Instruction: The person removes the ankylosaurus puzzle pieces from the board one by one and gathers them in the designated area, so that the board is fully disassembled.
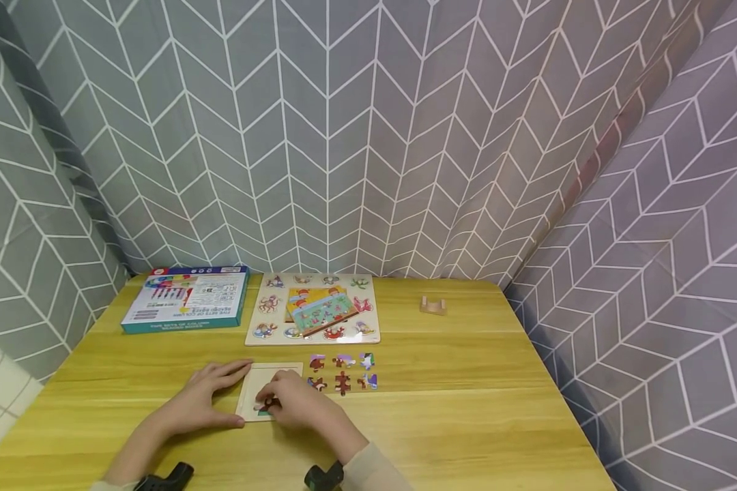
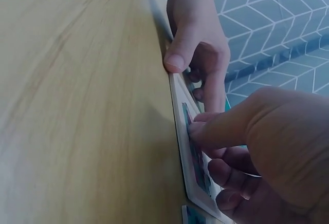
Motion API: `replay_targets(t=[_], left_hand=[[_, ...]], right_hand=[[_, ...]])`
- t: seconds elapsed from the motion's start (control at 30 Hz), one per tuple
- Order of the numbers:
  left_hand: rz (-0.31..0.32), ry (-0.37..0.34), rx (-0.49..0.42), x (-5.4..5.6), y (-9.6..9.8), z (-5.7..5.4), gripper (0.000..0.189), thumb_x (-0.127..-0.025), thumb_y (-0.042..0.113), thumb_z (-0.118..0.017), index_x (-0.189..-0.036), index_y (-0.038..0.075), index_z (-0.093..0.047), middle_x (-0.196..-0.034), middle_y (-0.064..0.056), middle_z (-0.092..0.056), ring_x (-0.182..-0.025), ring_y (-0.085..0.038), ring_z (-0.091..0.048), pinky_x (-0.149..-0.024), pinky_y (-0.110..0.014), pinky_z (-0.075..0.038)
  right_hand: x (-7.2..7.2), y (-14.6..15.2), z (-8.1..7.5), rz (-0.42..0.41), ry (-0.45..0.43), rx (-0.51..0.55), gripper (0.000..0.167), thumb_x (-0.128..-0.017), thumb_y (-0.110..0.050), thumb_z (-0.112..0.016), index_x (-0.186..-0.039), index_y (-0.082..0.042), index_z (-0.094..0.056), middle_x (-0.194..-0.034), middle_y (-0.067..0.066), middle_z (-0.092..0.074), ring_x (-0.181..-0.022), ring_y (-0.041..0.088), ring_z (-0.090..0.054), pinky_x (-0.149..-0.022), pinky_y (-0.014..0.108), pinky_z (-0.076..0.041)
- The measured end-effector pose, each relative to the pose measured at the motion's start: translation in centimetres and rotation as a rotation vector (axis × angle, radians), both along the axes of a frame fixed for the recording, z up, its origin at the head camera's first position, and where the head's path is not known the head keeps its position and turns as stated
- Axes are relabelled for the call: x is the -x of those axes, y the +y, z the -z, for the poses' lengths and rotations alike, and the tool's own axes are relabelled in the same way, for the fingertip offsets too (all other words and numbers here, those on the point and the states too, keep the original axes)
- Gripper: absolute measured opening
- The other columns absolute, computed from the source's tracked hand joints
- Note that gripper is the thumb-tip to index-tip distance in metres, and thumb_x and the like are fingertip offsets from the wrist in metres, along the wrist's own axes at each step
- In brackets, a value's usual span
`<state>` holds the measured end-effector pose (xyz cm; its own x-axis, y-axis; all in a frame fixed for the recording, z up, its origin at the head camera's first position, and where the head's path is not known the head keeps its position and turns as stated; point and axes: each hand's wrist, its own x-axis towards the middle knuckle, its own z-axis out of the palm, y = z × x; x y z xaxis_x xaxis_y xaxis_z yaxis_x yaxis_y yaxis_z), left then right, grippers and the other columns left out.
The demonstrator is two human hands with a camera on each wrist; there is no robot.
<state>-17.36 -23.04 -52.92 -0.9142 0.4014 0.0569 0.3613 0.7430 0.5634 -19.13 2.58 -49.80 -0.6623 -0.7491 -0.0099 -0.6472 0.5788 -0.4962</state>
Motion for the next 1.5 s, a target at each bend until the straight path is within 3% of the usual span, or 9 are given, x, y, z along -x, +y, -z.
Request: replay_targets(t=[0.47,0.97,1.27,1.5], left_hand=[[-0.001,0.0,0.001,0.1,0.1,-0.1,0.108,-0.071,0.067,-0.089,-0.158,0.015,-0.053,-0.165,-0.003,-0.047,-0.129,-0.029,-0.048,-0.106,-0.061,-0.038],[-0.006,-0.011,0.001,0.0,0.2,-0.1,0.108,-0.071,0.069,-0.088,-0.158,0.016,-0.054,-0.165,-0.002,-0.047,-0.13,-0.028,-0.047,-0.106,-0.06,-0.039],[-0.007,-0.018,0.004,0.1,0.2,-0.1,0.108,-0.071,0.068,-0.089,-0.158,0.016,-0.053,-0.166,-0.002,-0.046,-0.132,-0.031,-0.047,-0.108,-0.063,-0.038],[-0.005,-0.019,0.002,0.1,0.2,-0.1,0.108,-0.071,0.069,-0.088,-0.158,0.016,-0.053,-0.166,-0.002,-0.047,-0.132,-0.031,-0.047,-0.108,-0.064,-0.038]], right_hand=[[0.0,0.2,-0.1,0.001,-0.031,0.006,0.023,-0.1,-0.004,-0.068,-0.118,-0.017,-0.077,-0.103,-0.01,-0.064,-0.088,-0.003,-0.052,-0.079,0.014,-0.048],[0.0,0.8,0.1,0.011,-0.041,0.024,0.027,-0.101,-0.001,-0.067,-0.122,-0.014,-0.076,-0.105,-0.007,-0.066,-0.095,-0.001,-0.057,-0.085,0.016,-0.05],[0.3,1.5,0.4,-0.002,-0.096,0.054,0.031,-0.097,-0.013,-0.077,-0.127,-0.019,-0.076,-0.107,-0.011,-0.062,-0.093,-0.004,-0.054,-0.085,0.015,-0.049],[0.4,1.5,0.3,-0.015,-0.071,0.026,0.031,-0.099,-0.019,-0.076,-0.13,-0.017,-0.077,-0.107,-0.011,-0.064,-0.091,-0.003,-0.053,-0.082,0.014,-0.048]])
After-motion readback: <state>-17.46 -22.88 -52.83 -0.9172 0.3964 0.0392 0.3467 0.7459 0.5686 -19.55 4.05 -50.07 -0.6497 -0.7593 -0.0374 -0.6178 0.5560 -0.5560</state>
